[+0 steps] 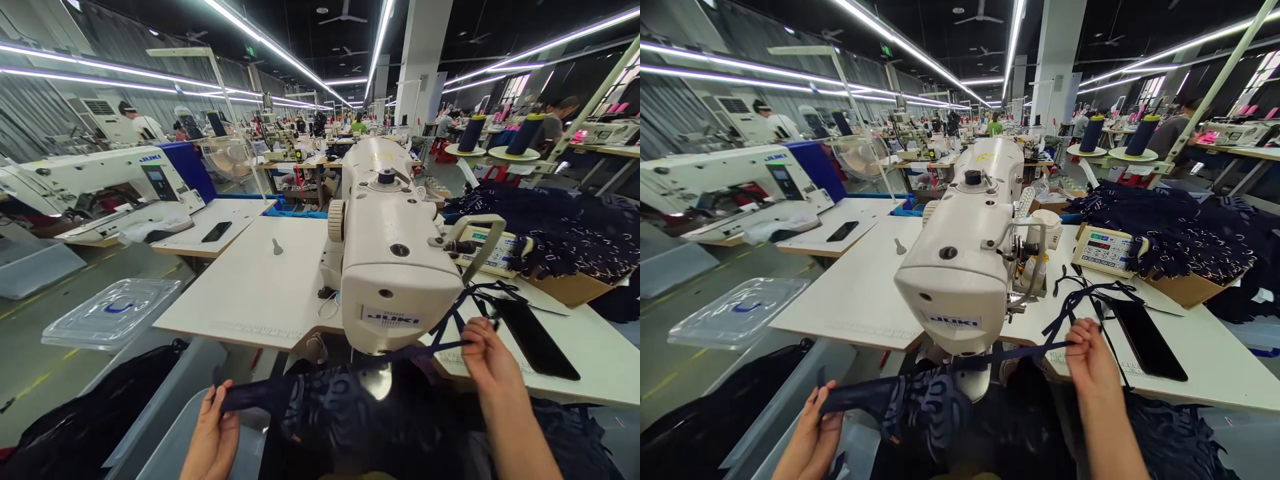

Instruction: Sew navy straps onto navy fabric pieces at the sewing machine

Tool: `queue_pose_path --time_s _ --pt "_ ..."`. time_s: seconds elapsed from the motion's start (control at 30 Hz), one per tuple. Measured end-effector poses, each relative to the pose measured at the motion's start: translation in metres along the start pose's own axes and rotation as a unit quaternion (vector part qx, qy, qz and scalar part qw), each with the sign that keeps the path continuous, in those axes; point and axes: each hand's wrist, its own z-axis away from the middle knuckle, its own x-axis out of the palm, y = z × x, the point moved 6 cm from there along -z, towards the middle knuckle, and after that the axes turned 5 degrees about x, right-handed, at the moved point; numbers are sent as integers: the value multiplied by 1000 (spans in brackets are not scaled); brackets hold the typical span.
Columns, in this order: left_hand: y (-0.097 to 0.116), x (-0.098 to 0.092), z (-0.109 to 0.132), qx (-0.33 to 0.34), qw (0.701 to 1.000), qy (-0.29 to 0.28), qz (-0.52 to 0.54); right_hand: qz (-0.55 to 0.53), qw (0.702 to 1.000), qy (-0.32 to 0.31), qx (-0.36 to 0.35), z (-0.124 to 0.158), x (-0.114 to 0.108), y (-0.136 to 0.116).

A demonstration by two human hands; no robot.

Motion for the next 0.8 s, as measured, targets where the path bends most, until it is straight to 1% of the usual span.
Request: queue_pose_path --time_s 0.07,0.13,0.2,0.23,0.27,0.3,0.33,0.37,0.4,0.43,0.47,0.5,0.53,0.57,0.6,0.63,0.67,0.7,0.73,0.8 --pt "2 -4 -3 -7 1000 4 17 -32 999 20 7 -7 -30 -21" --pt "6 -5 -3 -13 1000 -10 26 -53 998 42 7 -6 -55 -33" --pt "11 1 3 -18 999 -43 23 -34 997 63 -13 1 -70 -38" --pt "14 7 9 -20 998 -66 15 3 998 62 -19 7 -71 -38" --pt "18 15 18 -16 995 -98 -7 61 997 49 -22 14 -67 -36" --pt "22 26 29 -12 990 -137 -38 139 990 22 -18 22 -58 -32" --pt "27 39 44 7 977 -188 -95 226 974 -20 -9 31 -44 -25" --pt "28 56 63 21 948 -266 -171 310 948 -75 6 42 -27 -16" --pt "27 72 83 33 917 -328 -223 384 914 -133 19 54 -10 -5" --pt "25 86 103 40 889 -376 -258 438 878 -192 27 68 9 6" --pt "20 101 123 33 857 -427 -285 472 848 -240 32 81 25 15" --pt "15 115 142 41 823 -479 -302 492 826 -272 40 93 39 24" --pt "15 127 156 88 801 -504 -311 503 812 -292 45 103 50 31" --pt "16 138 167 144 783 -519 -311 509 805 -300 50 110 58 36" --pt "16 146 176 186 769 -528 -309 512 802 -302 54 116 63 40" --pt "15 150 180 212 766 -524 -305 513 801 -303 56 119 66 43" --pt "14 153 182 223 766 -521 -303 513 800 -305 57 122 68 46" --pt "11 154 182 219 769 -519 -303 513 799 -311 55 123 69 47" --pt "9 154 181 206 772 -518 -306 512 796 -318 51 123 69 48" --pt "4 152 181 184 767 -528 -314 515 788 -336 31 123 69 48"
